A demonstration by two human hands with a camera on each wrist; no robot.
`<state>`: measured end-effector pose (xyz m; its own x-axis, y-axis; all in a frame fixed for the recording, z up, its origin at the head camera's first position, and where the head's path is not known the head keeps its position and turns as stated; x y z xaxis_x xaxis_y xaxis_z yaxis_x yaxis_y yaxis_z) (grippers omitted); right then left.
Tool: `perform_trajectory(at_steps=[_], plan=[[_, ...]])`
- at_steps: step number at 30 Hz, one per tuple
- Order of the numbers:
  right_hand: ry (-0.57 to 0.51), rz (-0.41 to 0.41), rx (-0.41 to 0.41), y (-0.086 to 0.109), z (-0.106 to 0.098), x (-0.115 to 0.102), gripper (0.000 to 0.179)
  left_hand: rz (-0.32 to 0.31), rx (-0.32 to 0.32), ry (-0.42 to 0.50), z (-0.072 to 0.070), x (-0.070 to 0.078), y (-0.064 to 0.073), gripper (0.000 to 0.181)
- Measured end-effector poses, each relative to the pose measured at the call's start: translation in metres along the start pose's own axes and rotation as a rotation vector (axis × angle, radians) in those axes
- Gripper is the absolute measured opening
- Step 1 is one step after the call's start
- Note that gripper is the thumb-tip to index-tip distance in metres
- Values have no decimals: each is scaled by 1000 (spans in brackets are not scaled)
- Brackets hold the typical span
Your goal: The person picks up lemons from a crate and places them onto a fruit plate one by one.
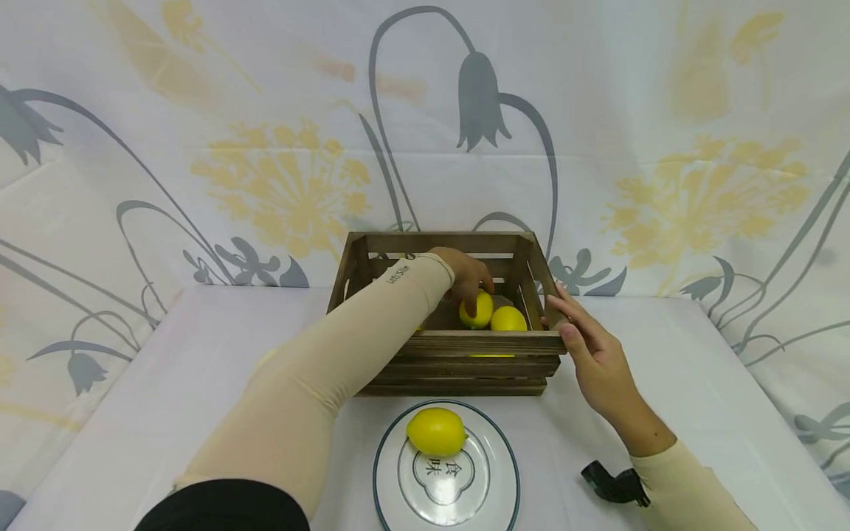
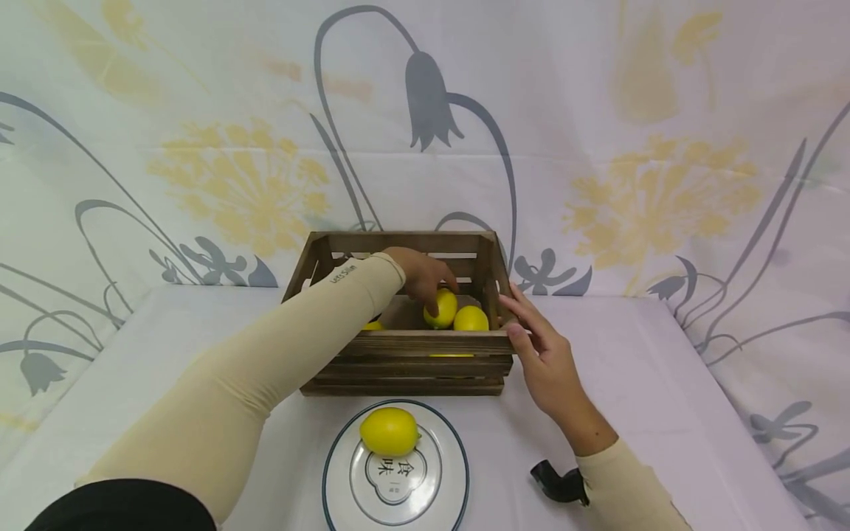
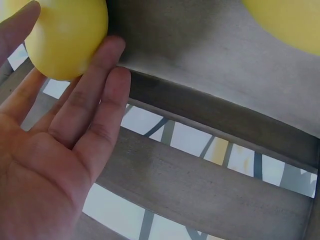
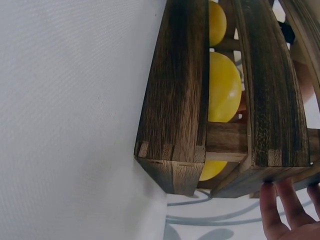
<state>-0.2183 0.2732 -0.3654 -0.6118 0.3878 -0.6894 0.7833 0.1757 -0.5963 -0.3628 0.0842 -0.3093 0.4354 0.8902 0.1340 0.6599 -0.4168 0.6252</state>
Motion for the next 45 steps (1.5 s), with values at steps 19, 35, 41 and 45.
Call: perform_trajectory(at_steps=[19, 35, 41, 45], plan=[[-11, 1, 1, 0, 1, 0, 41, -23, 10, -42, 3, 3, 3, 69], [-8, 19, -11, 1, -1, 1, 41, -62, 14, -207, 5, 7, 0, 74], [-4, 25, -15, 0, -2, 1, 41, -27, 20, -152, 6, 6, -3, 73], [0, 29, -20, 0, -3, 1, 41, -9, 28, -79, 6, 7, -2, 71]])
Point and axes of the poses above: each hand's wrist, its own y-axis away from the middle knuckle, its own z-axis out of the palm, x = y × z, the point moved 3 cm from there along -y, towards the middle knuckle, and after that the axes turned 6 degrees about -z, right-handed, at the moved point
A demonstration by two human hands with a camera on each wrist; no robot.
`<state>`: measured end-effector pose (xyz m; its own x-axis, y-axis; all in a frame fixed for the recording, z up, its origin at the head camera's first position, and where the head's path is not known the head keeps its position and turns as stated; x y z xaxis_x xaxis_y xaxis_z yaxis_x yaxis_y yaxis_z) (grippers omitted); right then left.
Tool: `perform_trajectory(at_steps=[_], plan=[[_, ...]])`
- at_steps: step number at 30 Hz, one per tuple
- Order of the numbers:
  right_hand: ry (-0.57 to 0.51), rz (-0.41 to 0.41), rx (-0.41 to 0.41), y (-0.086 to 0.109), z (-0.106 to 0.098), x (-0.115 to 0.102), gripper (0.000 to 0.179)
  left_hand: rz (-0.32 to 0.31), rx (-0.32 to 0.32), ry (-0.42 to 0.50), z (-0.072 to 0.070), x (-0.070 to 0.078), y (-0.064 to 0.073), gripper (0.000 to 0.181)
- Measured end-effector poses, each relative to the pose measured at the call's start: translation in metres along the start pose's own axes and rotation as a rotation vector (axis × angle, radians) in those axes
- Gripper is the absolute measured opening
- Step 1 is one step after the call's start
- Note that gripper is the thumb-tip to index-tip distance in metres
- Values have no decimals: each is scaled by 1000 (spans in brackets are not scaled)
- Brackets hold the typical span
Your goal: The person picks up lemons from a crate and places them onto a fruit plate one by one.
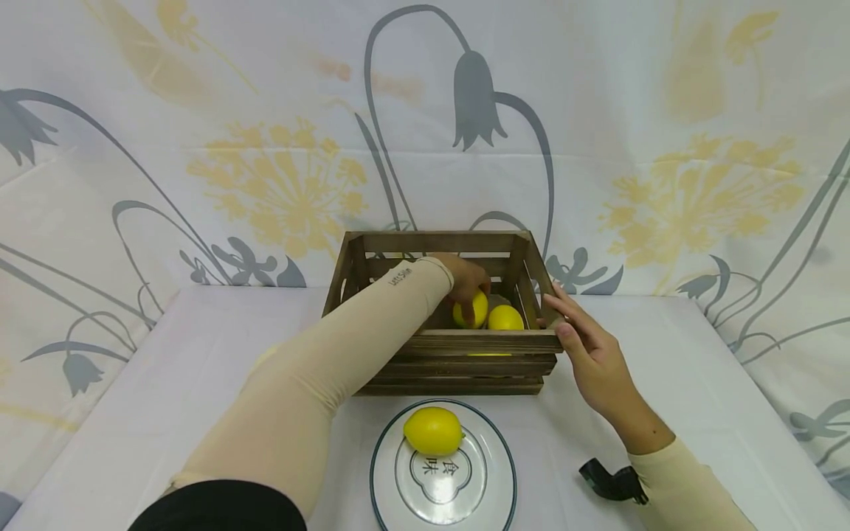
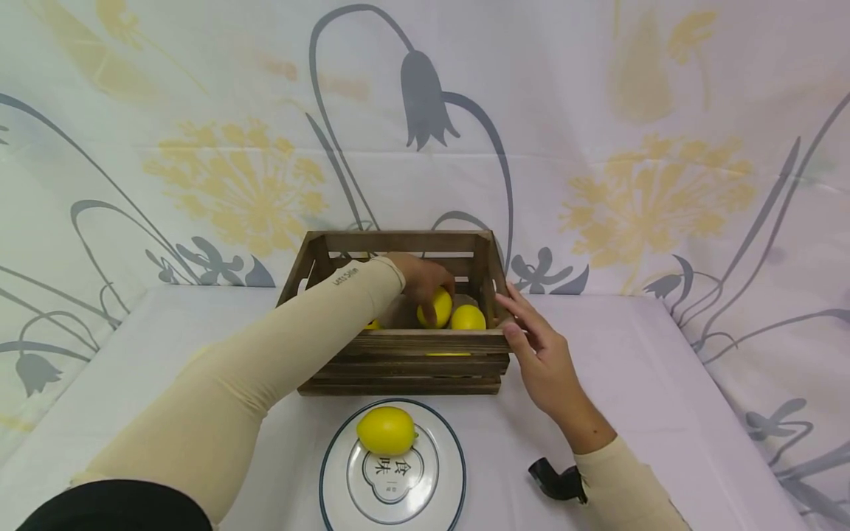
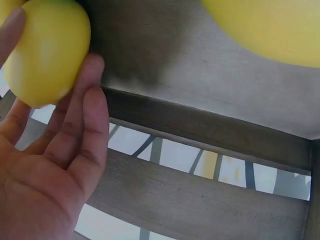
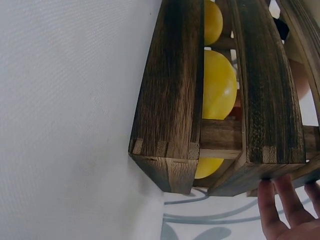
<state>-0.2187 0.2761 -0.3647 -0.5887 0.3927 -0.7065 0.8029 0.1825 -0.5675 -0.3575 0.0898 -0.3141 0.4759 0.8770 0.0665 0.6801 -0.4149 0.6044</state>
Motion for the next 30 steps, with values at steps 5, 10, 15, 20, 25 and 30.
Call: perform_trajectory(at_steps=[5, 10, 15, 20, 25, 30], plan=[[5, 3, -1, -1, -1, 0, 41, 2, -1, 49, 1, 0, 2, 66], [1, -2, 2, -1, 0, 0, 41, -29, -4, 11, 1, 0, 6, 64], [19, 7, 0, -1, -1, 0, 41, -39, -5, 11, -1, 0, 8, 66], [47, 9, 1, 1, 0, -2, 42, -24, 25, 31, -9, -3, 14, 65], [54, 1, 8, 0, -4, -3, 42, 50, 105, 76, -22, -9, 18, 56], [62, -6, 2, 0, -2, -2, 42, 99, 168, 173, -29, -17, 29, 57]])
Point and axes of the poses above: each hand's wrist, its own y-axis away from the middle knuckle, its own z-axis out of the palm, x = y × z, the point moved 3 cm from there along -y, towards the middle knuckle, and after that the axes turned 6 degrees about -z, right-handed, at the moved point
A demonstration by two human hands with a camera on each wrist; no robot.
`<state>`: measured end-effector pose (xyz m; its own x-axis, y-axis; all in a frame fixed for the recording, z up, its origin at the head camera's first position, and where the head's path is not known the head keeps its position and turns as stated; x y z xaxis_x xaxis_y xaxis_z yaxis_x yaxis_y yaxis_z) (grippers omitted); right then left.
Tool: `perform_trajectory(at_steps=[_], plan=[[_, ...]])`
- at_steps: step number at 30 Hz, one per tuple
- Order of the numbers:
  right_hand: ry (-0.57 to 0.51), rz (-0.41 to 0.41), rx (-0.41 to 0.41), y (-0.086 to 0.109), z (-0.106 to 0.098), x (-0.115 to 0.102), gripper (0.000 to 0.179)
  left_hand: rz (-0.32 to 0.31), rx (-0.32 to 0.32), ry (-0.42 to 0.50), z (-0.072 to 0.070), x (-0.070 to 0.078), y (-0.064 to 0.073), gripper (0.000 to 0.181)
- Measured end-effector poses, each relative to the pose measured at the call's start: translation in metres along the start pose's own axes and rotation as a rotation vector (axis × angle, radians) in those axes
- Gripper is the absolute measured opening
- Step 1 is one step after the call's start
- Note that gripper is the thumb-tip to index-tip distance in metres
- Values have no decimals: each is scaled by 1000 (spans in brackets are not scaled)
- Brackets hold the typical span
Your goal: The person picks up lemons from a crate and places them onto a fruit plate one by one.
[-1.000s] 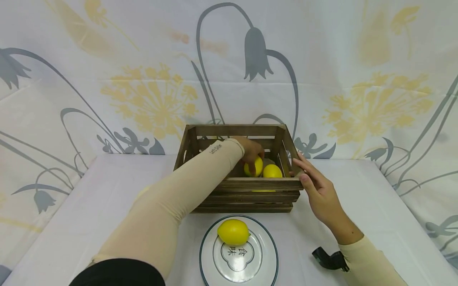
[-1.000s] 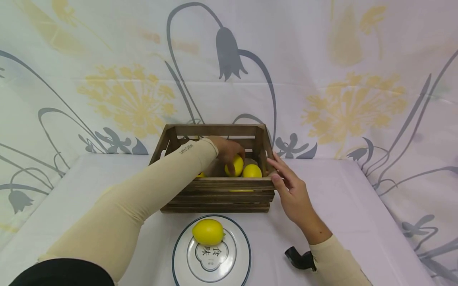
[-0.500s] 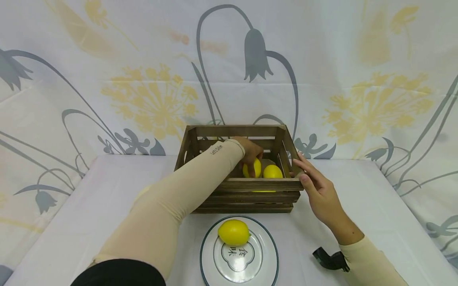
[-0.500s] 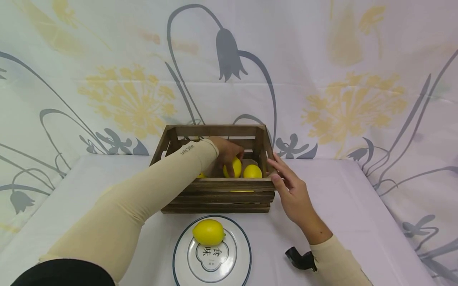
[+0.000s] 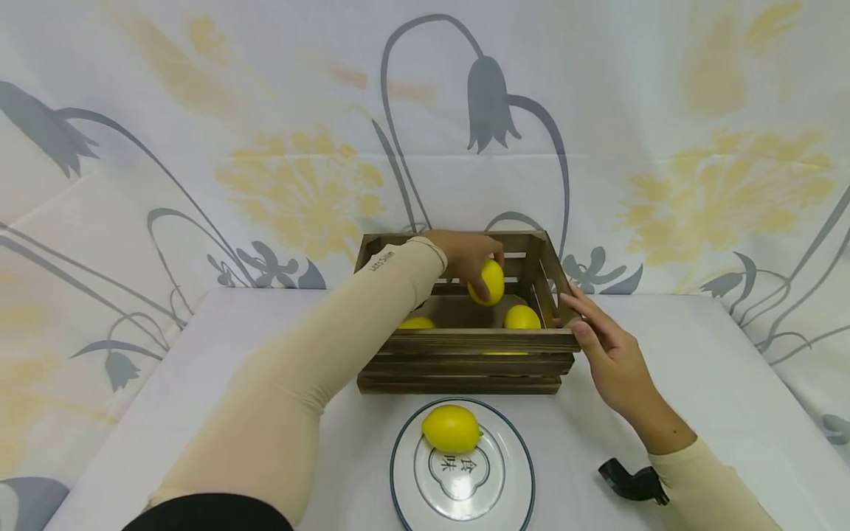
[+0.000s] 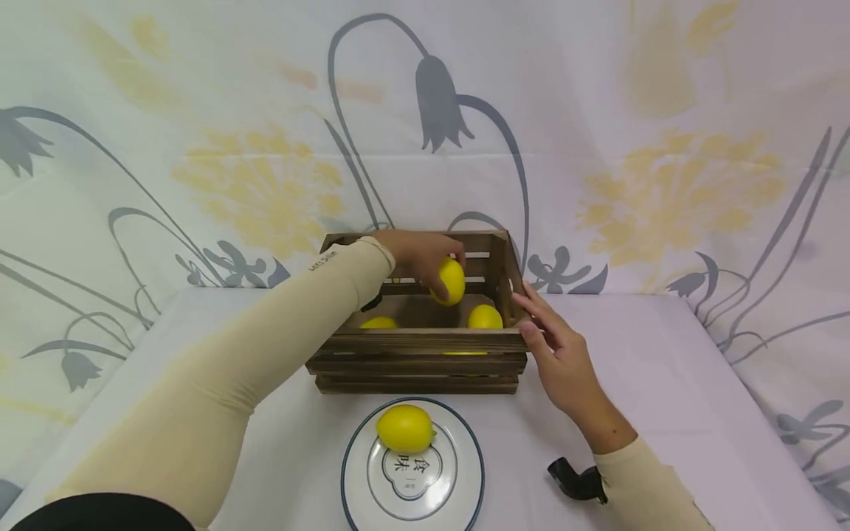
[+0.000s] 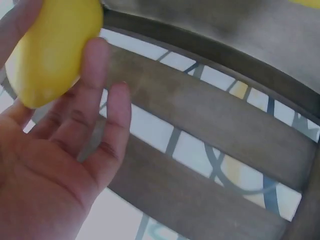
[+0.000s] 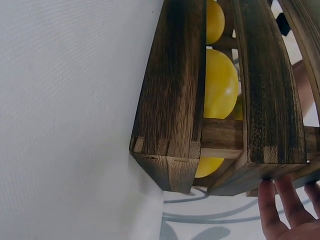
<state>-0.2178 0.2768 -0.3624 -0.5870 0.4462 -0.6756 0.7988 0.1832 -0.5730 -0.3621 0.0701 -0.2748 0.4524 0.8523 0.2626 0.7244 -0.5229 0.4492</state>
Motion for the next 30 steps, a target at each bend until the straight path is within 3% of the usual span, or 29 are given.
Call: perform_trajectory(at_steps=[5, 16, 24, 30], plan=[[1, -8, 13, -1, 1, 2, 41, 41, 16, 103, -4, -2, 7, 58], [6, -8, 9, -4, 5, 7, 42, 184, 162, 188, -9, -5, 34, 54], [8, -6, 21, -3, 0, 11, 42, 214, 259, 121, -8, -3, 50, 61], [3, 0, 20, -3, -1, 10, 42, 193, 329, 81, -4, -1, 72, 58]])
Point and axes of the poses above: each hand's wrist, its own y-axis away from the middle knuckle, its own z-axis out of the palm, x = y × z, the point moved 3 cm from there along -y, towards the middle knuckle, and after that the axes turned 6 degrees about -z, right-handed, at the moved point
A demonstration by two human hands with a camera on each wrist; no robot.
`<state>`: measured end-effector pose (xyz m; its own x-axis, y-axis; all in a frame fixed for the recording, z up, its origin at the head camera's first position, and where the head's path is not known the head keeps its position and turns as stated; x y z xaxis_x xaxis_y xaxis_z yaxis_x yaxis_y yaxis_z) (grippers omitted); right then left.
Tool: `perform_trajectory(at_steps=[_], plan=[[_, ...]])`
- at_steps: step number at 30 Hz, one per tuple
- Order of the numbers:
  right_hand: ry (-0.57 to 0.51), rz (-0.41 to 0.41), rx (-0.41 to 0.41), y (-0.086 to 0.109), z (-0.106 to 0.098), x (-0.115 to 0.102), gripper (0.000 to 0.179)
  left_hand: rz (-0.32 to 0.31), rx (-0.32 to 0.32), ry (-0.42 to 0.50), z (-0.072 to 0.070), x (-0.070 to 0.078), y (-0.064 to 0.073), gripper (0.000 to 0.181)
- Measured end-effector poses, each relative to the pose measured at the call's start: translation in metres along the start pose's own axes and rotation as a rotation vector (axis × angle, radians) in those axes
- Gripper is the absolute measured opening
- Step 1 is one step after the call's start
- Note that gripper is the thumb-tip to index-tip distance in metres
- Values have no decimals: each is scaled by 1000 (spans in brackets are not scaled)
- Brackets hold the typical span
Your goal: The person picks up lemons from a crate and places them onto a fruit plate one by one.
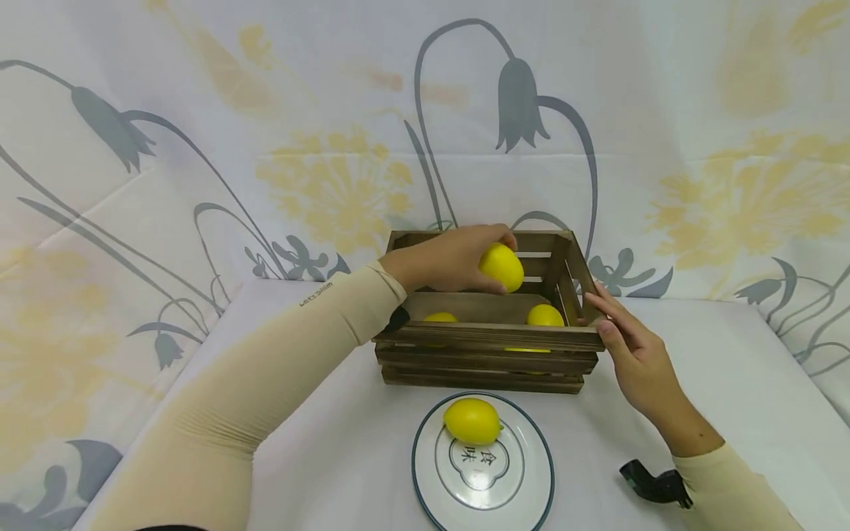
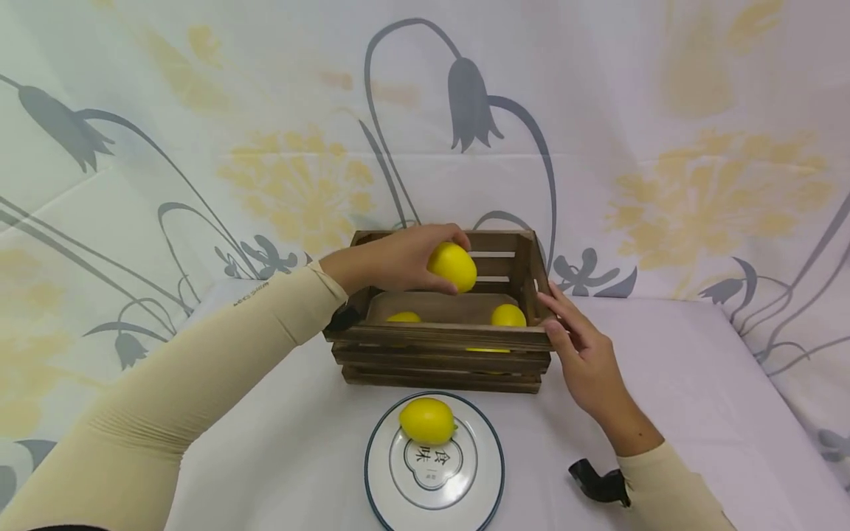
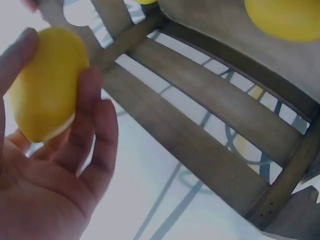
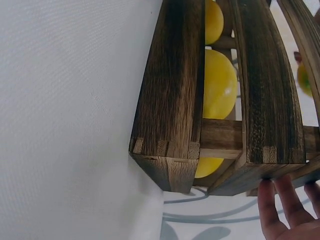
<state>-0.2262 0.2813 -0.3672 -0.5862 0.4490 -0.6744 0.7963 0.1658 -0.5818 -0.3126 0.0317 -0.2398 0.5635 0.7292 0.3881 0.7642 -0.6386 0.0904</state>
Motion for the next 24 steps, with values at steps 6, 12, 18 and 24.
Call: perform_trajectory(at_steps=[6, 12, 18, 24], plan=[[-7, 0, -1, 0, 0, 2, 42, -10, 102, -24, 2, 4, 17, 60], [-22, 5, -15, 1, 2, 3, 43, -57, 160, 26, 11, 2, 34, 63], [-2, 11, -10, -1, 1, 2, 42, -45, 239, 86, 23, -1, 47, 63], [-2, 8, -17, 0, 0, 2, 42, -20, 316, 189, 37, -1, 53, 62]])
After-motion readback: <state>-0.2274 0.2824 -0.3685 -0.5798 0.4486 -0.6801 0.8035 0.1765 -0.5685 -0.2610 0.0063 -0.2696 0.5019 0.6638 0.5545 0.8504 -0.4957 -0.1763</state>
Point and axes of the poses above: each hand's wrist, its own y-axis away from the middle knuckle, its own z-axis out of the palm, x = y × z, the point moved 3 cm from there along -y, towards the middle knuckle, and after that the axes turned 6 degrees about -z, right-handed, at the moved point
